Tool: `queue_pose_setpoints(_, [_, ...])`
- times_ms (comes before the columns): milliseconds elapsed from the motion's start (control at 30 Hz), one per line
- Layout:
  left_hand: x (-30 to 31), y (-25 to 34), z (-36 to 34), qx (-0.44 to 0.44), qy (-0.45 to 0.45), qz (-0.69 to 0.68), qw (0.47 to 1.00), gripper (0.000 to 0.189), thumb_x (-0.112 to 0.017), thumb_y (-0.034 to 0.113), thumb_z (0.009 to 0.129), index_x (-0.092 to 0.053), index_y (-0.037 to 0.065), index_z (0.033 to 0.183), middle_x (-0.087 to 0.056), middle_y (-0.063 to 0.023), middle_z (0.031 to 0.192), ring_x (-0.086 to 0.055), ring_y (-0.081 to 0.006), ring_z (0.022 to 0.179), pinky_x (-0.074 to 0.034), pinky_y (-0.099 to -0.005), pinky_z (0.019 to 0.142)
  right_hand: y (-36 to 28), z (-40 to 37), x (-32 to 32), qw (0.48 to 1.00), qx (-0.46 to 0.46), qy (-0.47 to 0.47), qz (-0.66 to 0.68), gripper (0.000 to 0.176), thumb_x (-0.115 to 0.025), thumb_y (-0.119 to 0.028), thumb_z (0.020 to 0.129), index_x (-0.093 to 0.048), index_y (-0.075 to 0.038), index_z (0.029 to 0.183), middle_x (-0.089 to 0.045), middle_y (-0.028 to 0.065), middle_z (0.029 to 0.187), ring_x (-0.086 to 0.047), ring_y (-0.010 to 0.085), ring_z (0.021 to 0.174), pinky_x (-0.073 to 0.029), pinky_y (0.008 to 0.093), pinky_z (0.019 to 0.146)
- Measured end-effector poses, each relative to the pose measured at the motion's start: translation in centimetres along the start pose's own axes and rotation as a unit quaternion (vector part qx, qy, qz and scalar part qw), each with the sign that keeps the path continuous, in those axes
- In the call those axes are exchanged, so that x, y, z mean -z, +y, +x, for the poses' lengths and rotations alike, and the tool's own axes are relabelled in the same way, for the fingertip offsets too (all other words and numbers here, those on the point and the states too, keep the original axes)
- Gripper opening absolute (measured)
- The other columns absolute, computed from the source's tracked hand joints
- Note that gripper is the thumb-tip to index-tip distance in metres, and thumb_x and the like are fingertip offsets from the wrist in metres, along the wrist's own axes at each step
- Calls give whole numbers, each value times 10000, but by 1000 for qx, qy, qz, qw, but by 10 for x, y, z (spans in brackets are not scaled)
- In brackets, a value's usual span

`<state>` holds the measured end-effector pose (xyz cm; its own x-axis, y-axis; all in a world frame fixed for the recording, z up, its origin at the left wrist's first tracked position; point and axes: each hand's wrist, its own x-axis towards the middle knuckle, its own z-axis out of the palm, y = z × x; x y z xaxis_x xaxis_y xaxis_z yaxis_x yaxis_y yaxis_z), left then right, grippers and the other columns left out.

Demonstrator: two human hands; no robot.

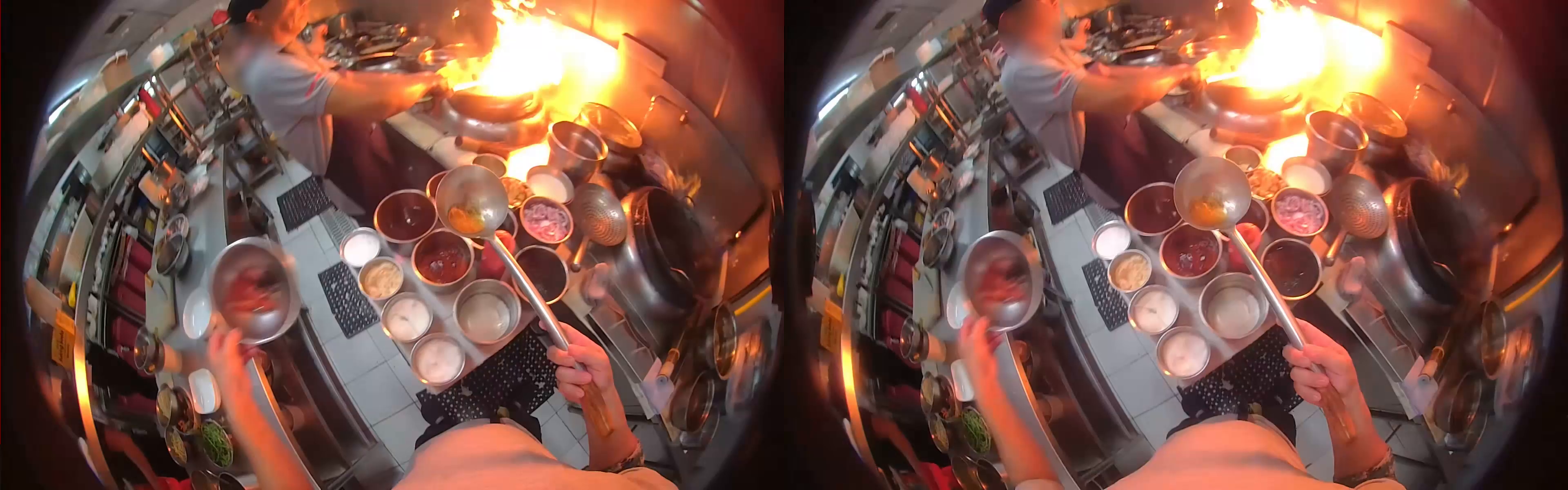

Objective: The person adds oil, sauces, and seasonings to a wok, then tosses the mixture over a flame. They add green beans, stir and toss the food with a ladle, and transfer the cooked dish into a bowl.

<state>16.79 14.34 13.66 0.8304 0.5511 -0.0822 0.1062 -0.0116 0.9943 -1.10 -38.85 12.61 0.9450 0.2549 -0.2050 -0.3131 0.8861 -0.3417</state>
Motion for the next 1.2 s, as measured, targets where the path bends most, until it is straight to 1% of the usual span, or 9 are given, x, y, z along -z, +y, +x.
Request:
queue_pose_setpoints(100, [-157,12,-49,-26,-235,4,972,119,-668,94,902,-568,34,875,-591,-50,808,-627,-152,618,-581,-288,575,-29,-29,2,998,52,-29,2,593,-518,-112,1003,-259,-74,1535,-439,6,817,-413,33,471,-442,252,387])
queue_pose_setpoints(367, [-490,-3,-279,147,-546,-65,822,71,-645,95,923,-603,66,972,-638,-51,891,-677,-191,757,-599,-331,685,-154,-143,42,919,198,178,-292,637,-565,-80,952,-278,-90,1521,-490,15,796,-460,77,470,-422,260,388])
queue_pose_setpoints(500, [-609,-34,-386,240,-626,-65,739,37,-639,72,921,-615,80,948,-630,-41,864,-656,-191,737,-601,-333,687,-210,-210,76,735,167,355,-554,626,-555,-84,946,-304,-60,1519,-570,47,801,-561,128,571,-478,305,509])
queue_pose_setpoints(633, [-703,-57,-469,222,-656,-40,721,92,-628,69,929,-593,52,1013,-651,-75,928,-676,-216,768,-609,-336,701,-248,-266,120,495,207,435,-724,668,-600,-60,864,-383,-63,1495,-660,210,950,-672,389,822,-535,462,752])
queue_pose_setpoints(767, [-775,-78,-521,-34,-678,43,733,84,-630,71,897,-576,41,841,-661,-128,771,-685,-218,627,-603,-320,589,-277,-301,168,386,164,480,-771,670,-587,-72,876,-380,-96,1512,-653,229,1053,-658,434,911,-532,512,807])
queue_pose_setpoints(900, [-807,-84,-563,-502,-567,83,648,80,-578,60,837,-584,7,897,-654,-220,927,-666,-423,833,-530,-503,741,-288,-322,193,374,119,516,-761,683,-589,-75,879,-361,-99,1523,-655,223,1081,-648,438,970,-521,525,846])
queue_pose_setpoints(1033, [-821,-98,-581,-589,-497,147,620,207,-489,124,966,-570,34,1134,-522,-178,1458,-691,-429,937,-575,-509,800,-289,-335,197,395,102,531,-743,679,-589,-72,870,-370,-83,1513,-646,250,1151,-645,447,1002,-517,519,876])
queue_pose_setpoints(1167, [-814,-100,-576,-591,-477,136,636,282,-484,119,968,-583,30,1216,-547,-196,1417,-693,-422,943,-573,-512,797,-311,-335,171,562,62,564,-602,694,-599,-72,871,-351,-73,1519,-637,261,1228,-672,401,1034,-527,467,868])
queue_pose_setpoints(1200, [-814,-100,-571,-590,-466,128,647,276,-490,118,965,-587,27,1206,-553,-202,1407,-694,-421,943,-572,-513,796,-306,-338,225,485,165,518,-684,673,-615,-76,882,-367,-71,1508,-675,215,1078,-702,319,783,-551,421,701])
